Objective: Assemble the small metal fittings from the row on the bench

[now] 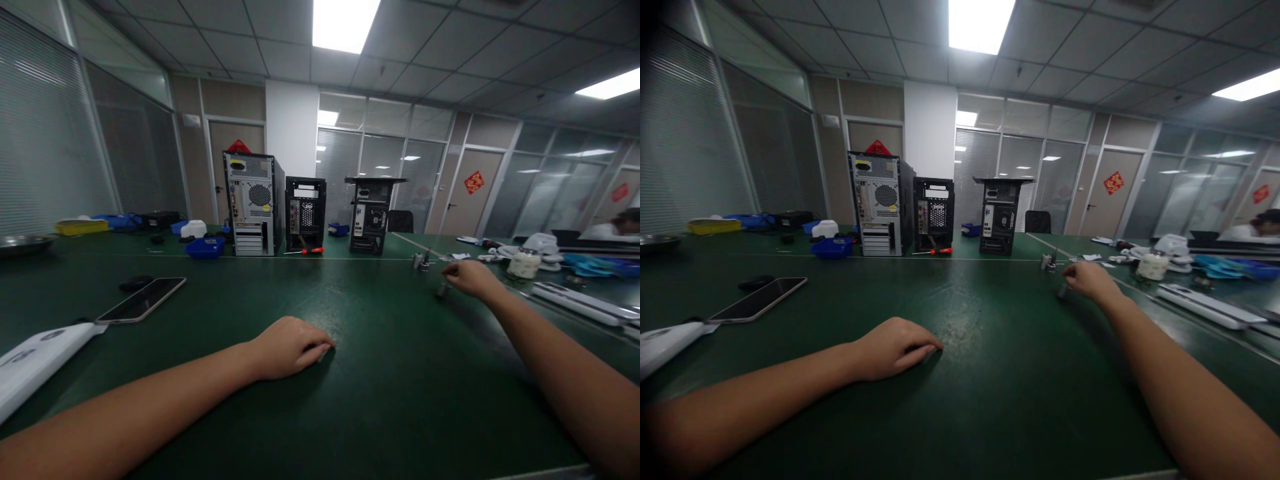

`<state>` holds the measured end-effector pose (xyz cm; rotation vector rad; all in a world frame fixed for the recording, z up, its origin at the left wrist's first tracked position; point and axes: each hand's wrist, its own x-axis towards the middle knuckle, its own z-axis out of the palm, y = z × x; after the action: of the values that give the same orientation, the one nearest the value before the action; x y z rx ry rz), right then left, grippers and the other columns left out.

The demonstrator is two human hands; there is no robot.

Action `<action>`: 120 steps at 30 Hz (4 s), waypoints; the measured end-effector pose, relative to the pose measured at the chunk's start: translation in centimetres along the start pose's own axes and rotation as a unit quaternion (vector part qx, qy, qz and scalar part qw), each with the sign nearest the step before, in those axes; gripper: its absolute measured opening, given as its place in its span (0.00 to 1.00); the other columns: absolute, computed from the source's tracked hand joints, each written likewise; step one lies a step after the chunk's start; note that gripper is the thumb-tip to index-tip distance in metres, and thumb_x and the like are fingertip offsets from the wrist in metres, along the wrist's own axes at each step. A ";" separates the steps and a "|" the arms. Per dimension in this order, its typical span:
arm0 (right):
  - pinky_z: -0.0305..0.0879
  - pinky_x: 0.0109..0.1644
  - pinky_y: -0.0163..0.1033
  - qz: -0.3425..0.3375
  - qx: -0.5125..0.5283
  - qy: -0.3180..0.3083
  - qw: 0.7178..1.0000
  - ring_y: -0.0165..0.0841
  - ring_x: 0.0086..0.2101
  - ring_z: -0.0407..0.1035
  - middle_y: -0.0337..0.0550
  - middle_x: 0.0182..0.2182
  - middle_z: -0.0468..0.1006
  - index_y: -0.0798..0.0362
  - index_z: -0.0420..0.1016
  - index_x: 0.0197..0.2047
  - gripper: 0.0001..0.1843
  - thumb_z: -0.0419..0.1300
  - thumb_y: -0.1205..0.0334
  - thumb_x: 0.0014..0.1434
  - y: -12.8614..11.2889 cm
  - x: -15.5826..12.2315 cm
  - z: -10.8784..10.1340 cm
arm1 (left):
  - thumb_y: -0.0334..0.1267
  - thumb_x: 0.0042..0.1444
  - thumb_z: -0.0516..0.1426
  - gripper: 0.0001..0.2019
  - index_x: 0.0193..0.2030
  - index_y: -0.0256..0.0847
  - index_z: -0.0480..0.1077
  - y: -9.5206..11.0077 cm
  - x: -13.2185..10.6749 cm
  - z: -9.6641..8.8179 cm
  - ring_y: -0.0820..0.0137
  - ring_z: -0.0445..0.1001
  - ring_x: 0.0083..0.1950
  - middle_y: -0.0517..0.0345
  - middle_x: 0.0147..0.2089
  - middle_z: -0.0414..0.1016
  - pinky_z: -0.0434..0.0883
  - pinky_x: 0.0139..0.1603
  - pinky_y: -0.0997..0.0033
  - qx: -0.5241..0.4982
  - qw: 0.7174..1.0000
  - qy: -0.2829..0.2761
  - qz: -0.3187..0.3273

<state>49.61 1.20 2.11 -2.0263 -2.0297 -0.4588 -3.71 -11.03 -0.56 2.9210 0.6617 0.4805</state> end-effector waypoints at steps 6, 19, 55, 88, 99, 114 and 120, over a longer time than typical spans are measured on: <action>0.67 0.48 0.41 0.020 -0.008 -0.034 0.999 0.44 0.47 0.77 0.48 0.46 0.84 0.51 0.86 0.46 0.15 0.60 0.64 0.59 0.8 0.4 0.7 | 0.37 0.72 0.51 0.15 0.55 0.41 0.77 0.0 -0.1 0.0 0.64 0.82 0.46 0.55 0.48 0.83 0.73 0.46 0.69 0.005 1.000 0.000 0.002; 0.71 0.52 0.48 0.038 0.033 -0.028 0.998 0.48 0.47 0.77 0.50 0.45 0.84 0.52 0.85 0.46 0.14 0.61 0.61 0.60 1.8 0.3 1.6 | 0.37 0.72 0.51 0.15 0.56 0.40 0.77 0.1 0.2 -0.1 0.65 0.81 0.48 0.55 0.49 0.83 0.73 0.48 0.68 -0.005 1.000 -0.008 -0.004; 0.70 0.40 0.45 0.084 0.106 -0.035 0.990 0.46 0.36 0.78 0.49 0.32 0.84 0.50 0.84 0.34 0.19 0.64 0.43 0.55 0.7 -0.2 0.8 | 0.37 0.72 0.51 0.15 0.55 0.41 0.77 0.3 0.2 -0.1 0.65 0.82 0.47 0.54 0.48 0.83 0.74 0.49 0.68 -0.006 1.000 -0.001 0.002; 0.77 0.46 0.44 0.086 0.375 -0.124 0.915 0.46 0.52 0.76 0.49 0.55 0.80 0.47 0.81 0.56 0.26 0.64 0.45 0.58 1.9 -2.4 2.3 | 0.38 0.72 0.51 0.15 0.55 0.41 0.77 1.1 0.4 0.0 0.65 0.82 0.46 0.54 0.48 0.83 0.74 0.48 0.69 -0.003 1.000 -0.003 -0.003; 0.69 0.59 0.46 -0.005 0.304 -0.133 0.943 0.45 0.52 0.76 0.44 0.52 0.83 0.46 0.83 0.55 0.24 0.61 0.44 0.60 0.8 -1.8 2.2 | 0.38 0.71 0.51 0.15 0.55 0.42 0.77 1.1 0.1 -0.1 0.64 0.82 0.47 0.54 0.49 0.83 0.74 0.49 0.68 0.001 1.000 0.003 0.002; 0.69 0.54 0.49 -0.171 0.191 -0.042 0.966 0.43 0.46 0.74 0.50 0.47 0.78 0.47 0.78 0.61 0.25 0.51 0.49 0.69 -10.0 -1.9 0.8 | 0.39 0.72 0.50 0.16 0.56 0.42 0.77 0.7 0.2 -0.2 0.64 0.81 0.47 0.55 0.49 0.83 0.73 0.49 0.67 0.023 0.999 0.005 -0.025; 0.69 0.51 0.45 -0.298 0.208 -0.034 0.931 0.41 0.44 0.74 0.46 0.47 0.79 0.42 0.81 0.55 0.20 0.58 0.48 0.65 -19.4 -4.8 -2.4 | 0.41 0.69 0.52 0.15 0.53 0.42 0.77 0.0 0.7 0.1 0.61 0.80 0.43 0.53 0.44 0.83 0.72 0.44 0.65 0.072 0.988 0.061 -0.123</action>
<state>30.14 -3.95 1.50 -1.1796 -2.5073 -0.0369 -3.01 -10.75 -0.46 2.9002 1.1021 0.6071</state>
